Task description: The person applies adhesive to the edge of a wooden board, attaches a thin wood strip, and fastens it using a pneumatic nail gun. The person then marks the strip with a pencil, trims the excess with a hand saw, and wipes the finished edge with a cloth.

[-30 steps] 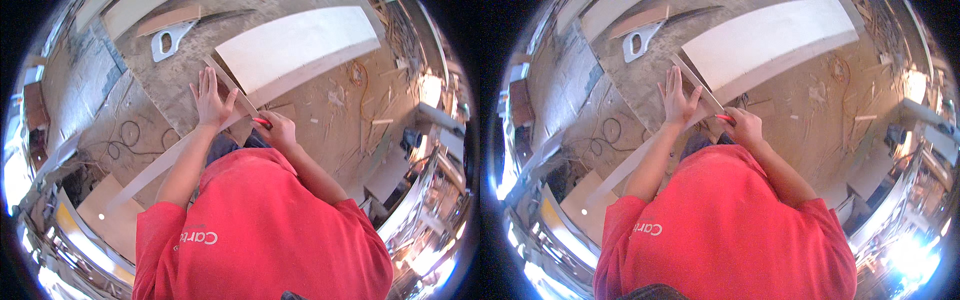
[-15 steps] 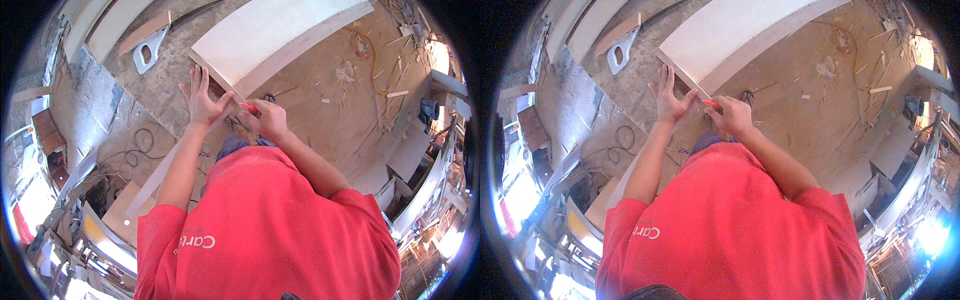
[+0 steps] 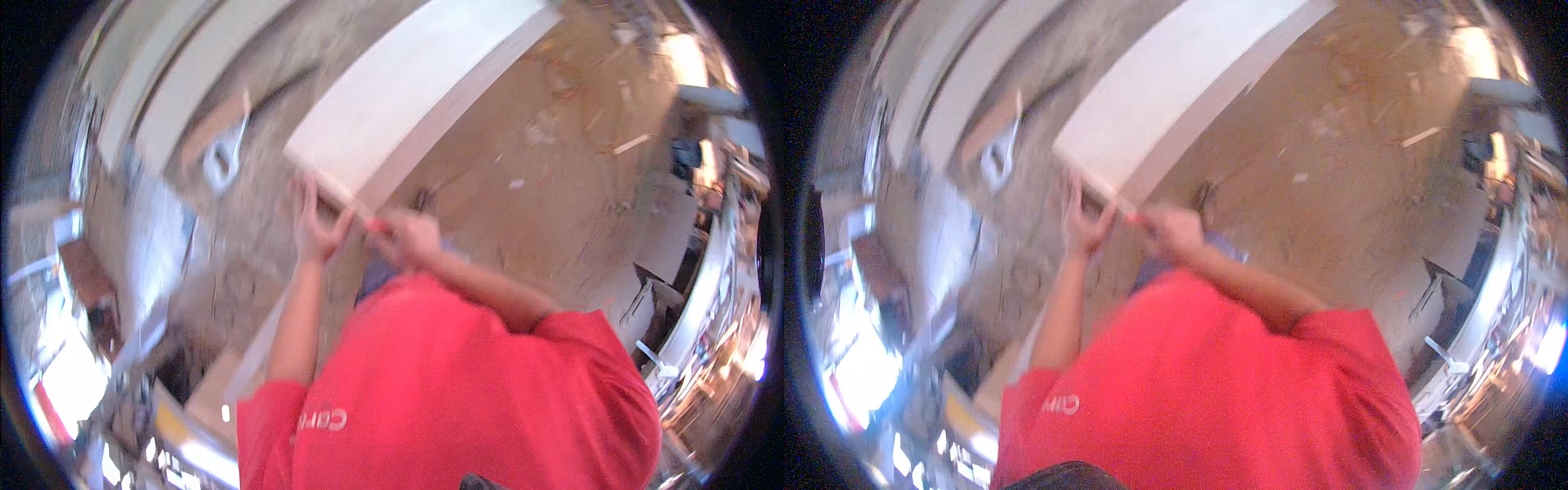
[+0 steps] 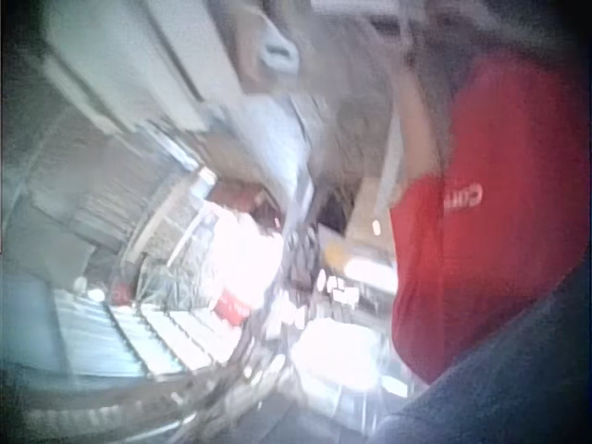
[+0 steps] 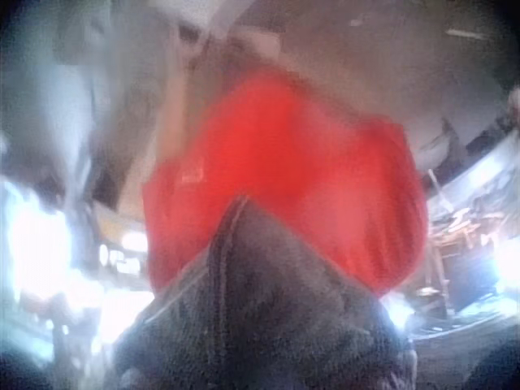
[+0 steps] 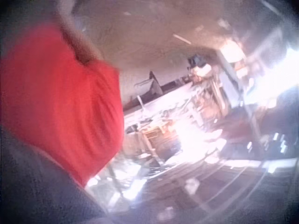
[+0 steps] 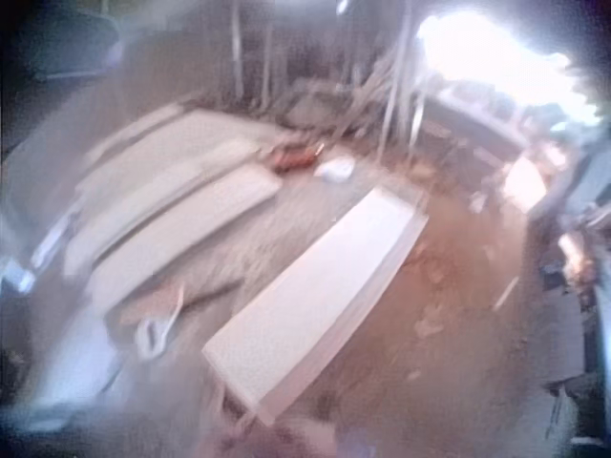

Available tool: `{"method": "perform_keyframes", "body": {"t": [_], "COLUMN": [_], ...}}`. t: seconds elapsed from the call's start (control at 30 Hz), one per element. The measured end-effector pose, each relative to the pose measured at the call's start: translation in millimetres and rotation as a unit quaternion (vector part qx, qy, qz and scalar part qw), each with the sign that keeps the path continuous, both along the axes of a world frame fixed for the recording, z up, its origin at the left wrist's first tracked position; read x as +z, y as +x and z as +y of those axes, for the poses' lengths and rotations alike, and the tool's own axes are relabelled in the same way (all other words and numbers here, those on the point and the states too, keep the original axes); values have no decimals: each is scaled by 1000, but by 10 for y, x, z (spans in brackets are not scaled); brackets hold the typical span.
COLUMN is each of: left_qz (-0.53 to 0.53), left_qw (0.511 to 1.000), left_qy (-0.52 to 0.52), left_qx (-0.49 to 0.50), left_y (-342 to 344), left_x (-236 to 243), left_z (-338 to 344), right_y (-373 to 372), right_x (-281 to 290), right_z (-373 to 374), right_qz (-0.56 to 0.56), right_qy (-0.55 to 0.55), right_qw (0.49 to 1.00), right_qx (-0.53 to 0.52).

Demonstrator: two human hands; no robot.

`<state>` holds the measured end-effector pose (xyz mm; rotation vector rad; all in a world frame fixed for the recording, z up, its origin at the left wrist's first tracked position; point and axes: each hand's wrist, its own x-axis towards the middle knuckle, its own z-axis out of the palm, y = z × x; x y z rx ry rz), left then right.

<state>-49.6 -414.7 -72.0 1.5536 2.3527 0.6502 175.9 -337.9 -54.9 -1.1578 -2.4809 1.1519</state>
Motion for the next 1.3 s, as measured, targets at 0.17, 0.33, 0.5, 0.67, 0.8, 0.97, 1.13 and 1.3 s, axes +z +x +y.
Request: {"method": "perform_keyframes", "body": {"t": [0.17,0.33,0.5,0.67,0.8,0.97,1.13,1.3], "left_qz": [7,-22,-40,-46,-11,14,-5,3], "left_qw": [1000,1000,999,998,1000,1000,1000,999], "left_qy": [-8,-10,-15,-6,20,-8,-7,-24], "left_qx": [12,7,19,37,11,18,27,23], "left_y": [14,23,54,107,21,8,24,16], "left_x": [40,-52,112,315,43,144,8,-23], "left_z": [-118,25,-13,-44,0,-4,-39,-28], "right_y": [132,283,210,1,44,53,17,-59], "right_x": [364,670,793,810,594,519,591,483], "right_z": [274,747,886,633,561,456,391,381], "right_qz": [-2,52,74,134,91,138,104,94], "right_qy": [-26,239,107,86,2,18,21,40], "right_qw": [997,960,983,978,987,984,993,994], "right_qx": [-74,-137,-131,-133,-133,-115,-43,-23]}}
